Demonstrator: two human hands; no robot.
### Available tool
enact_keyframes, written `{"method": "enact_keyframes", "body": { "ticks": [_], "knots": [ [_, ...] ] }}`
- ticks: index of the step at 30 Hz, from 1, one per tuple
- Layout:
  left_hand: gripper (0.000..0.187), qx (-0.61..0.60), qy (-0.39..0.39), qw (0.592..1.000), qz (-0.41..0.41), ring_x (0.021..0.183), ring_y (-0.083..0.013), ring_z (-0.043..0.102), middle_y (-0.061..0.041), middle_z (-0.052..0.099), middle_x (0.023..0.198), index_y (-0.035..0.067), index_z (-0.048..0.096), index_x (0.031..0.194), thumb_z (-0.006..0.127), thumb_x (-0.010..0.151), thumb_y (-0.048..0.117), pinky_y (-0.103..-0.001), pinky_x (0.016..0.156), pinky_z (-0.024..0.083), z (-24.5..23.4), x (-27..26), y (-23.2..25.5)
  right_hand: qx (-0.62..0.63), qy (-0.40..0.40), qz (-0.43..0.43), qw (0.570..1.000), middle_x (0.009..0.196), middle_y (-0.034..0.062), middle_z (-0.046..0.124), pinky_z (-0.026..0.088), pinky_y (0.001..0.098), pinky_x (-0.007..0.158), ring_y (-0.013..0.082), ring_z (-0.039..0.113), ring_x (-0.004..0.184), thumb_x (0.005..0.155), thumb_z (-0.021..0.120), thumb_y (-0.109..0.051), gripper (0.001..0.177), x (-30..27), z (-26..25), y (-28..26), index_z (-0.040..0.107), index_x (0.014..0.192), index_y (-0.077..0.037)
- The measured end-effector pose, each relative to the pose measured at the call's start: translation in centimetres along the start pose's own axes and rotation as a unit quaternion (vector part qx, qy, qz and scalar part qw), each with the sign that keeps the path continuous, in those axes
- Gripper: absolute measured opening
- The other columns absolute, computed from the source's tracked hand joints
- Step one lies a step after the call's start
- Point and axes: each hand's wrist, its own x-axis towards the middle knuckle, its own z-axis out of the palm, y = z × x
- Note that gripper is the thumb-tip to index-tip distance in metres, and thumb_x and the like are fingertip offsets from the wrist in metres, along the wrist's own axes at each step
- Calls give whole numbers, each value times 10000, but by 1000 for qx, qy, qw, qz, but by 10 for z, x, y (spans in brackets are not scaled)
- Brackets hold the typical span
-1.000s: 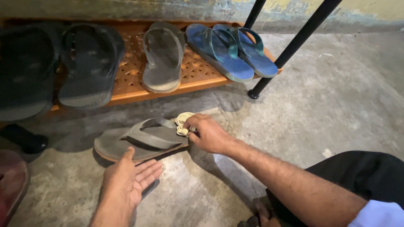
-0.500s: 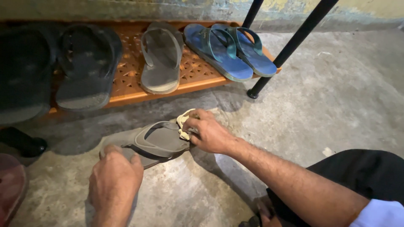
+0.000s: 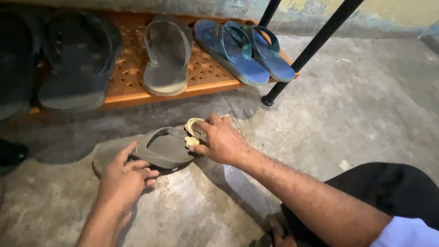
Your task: The person cleans a grey flip-flop using a cloth, wiping the sole and strap thoroughly. The flip-flop is held in one hand while the other hand scrubs with the cloth. The person rotates the flip-flop to clean different areas.
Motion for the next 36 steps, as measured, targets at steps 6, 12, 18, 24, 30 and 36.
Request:
{"method": "enact_keyframes", "body": {
  "ticks": [6, 12, 18, 24, 30, 36],
  "knots": [
    [417, 15, 19, 998, -51, 733, -276, 717, -237, 739, 927, -51, 545, 1362, 602, 965, 65, -361, 640, 597, -1, 9, -3, 3, 34, -87, 996, 1142, 159, 690, 505, 466, 936, 395, 641, 1040, 814, 778, -231, 298, 8, 20, 10, 753, 1086, -112],
    [362, 52, 3, 998, -27, 671, -285, 716, -246, 766, 857, -80, 540, 1272, 661, 966, 72, -385, 595, 594, 4, 14, -19, 104, 23, -160, 981, 1044, 126, 739, 550, 420, 907, 321, 703, 1014, 836, 725, -105, 203, 10, 20, -4, 760, 1034, -78],
    [360, 81, 13, 996, -47, 742, -290, 768, -251, 770, 889, -84, 587, 1284, 662, 956, 43, -376, 643, 623, 14, 18, -33, 227, -66, -192, 953, 1098, 146, 744, 577, 402, 908, 308, 727, 1024, 834, 724, -74, 245, 1, 29, -22, 760, 1076, -60],
    [317, 9, 72, 996, -52, 812, -290, 773, -260, 750, 976, -169, 629, 1203, 629, 932, -4, -358, 707, 624, 3, 19, -28, 105, 8, -103, 989, 1082, 166, 741, 581, 397, 885, 327, 726, 992, 759, 704, -56, 256, 22, 14, 34, 767, 1006, -80],
    [320, -23, 42, 998, -31, 809, -342, 758, -283, 717, 972, -222, 614, 1180, 629, 962, 11, -398, 723, 642, 1, 27, -24, 71, 42, -41, 996, 1027, 209, 711, 557, 442, 887, 387, 697, 976, 733, 743, -69, 251, 17, 9, 43, 779, 982, -77],
    [351, -72, 60, 996, -8, 791, -350, 772, -295, 705, 973, -227, 538, 1224, 611, 944, -29, -402, 729, 658, 3, 24, -28, 233, -59, -146, 959, 1094, 121, 726, 570, 394, 910, 295, 717, 1034, 840, 688, -88, 228, -1, 35, -3, 766, 1054, -100]
  ]
}}
